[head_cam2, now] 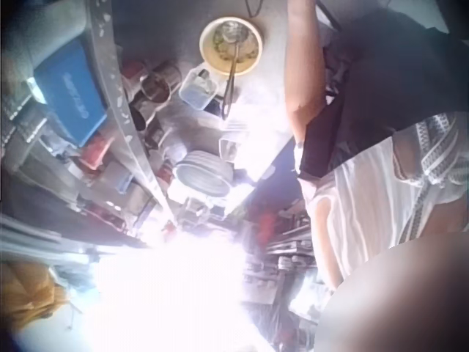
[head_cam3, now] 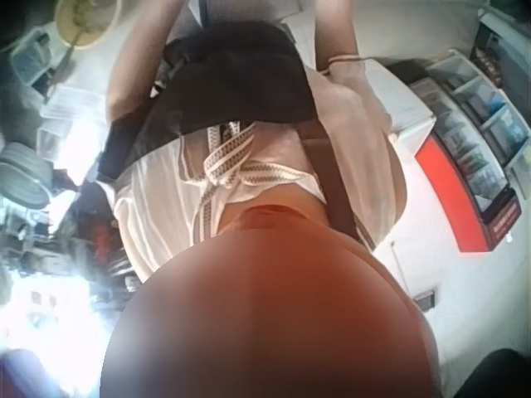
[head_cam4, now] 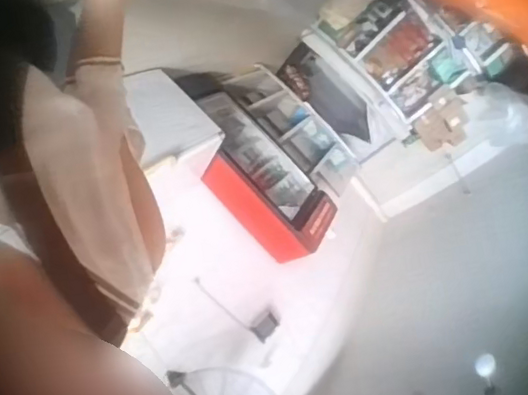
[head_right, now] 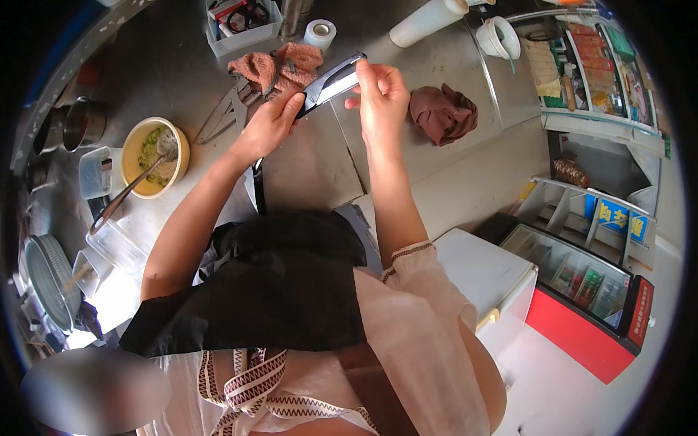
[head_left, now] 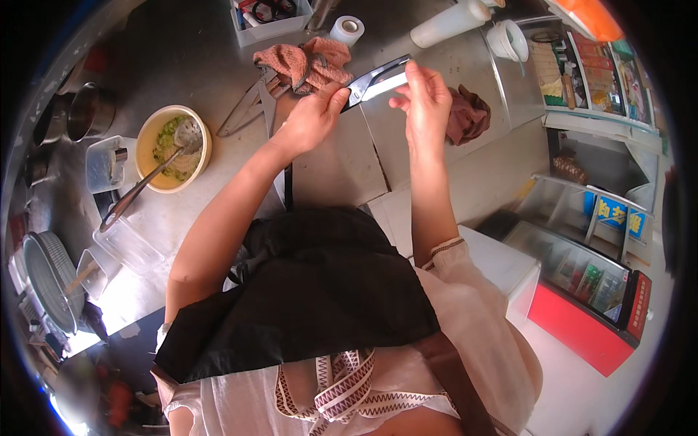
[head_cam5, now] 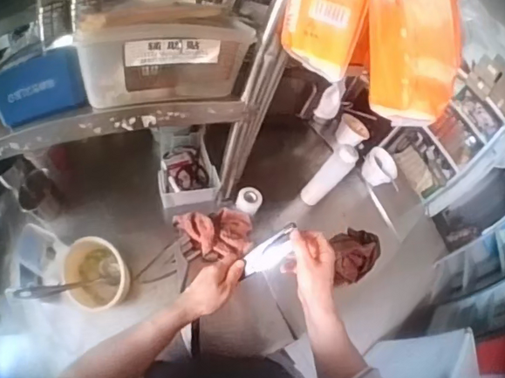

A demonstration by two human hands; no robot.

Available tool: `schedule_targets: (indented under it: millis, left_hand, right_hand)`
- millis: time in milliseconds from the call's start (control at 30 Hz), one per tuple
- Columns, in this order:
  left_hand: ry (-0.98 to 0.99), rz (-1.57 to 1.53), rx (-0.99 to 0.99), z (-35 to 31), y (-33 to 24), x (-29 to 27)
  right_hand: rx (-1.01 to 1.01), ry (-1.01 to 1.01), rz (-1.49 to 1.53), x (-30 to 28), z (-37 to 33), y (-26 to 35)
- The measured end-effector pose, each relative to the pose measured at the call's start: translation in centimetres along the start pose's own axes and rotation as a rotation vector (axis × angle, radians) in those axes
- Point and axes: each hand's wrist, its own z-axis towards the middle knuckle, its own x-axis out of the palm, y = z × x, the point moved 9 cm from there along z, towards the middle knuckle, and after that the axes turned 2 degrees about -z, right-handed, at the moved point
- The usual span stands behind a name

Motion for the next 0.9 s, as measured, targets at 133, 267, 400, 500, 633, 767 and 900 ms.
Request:
schedule_targets:
  millis: [133, 267, 400, 500, 633, 767, 900]
  left_hand:
    - [0.006, 0.061, 0.018, 1.9, 3.0, 1.3]
    - [0.016, 0.097, 0.035, 4.6, 4.8, 2.2]
    - [0.116, -0.057, -0.153, 5.7, 3.7, 2.5]
    - [0.229, -0.065, -0.174, 4.7, 2.8, 2.6]
    - [0.292, -0.042, -0.316, 0.7, 3.9, 3.3]
    - [0.235, 0.238, -0.153, -2.6, 7.3, 3.6]
    - [0.058, 0.610, 0.075, -4.7, 7.8, 3.1]
  right_hand:
    - [0.168, -0.064, 0.022, -1.7, 0.4, -4.5]
    - [0.259, -0.108, 0.026, -3.0, 2.4, -7.3]
    - [0.208, -0.097, 0.018, -2.5, 4.6, -6.6]
    - [0.202, -0.087, -0.002, -2.8, 4.6, -7.2]
    - [0.345, -0.016, -0.008, -3.1, 1.8, -10.7]
    - [0.450, 0.016, 0.023, -3.2, -2.2, -14.9]
    - [0.515, 0.031, 0.021, -3.6, -5.0, -17.0]
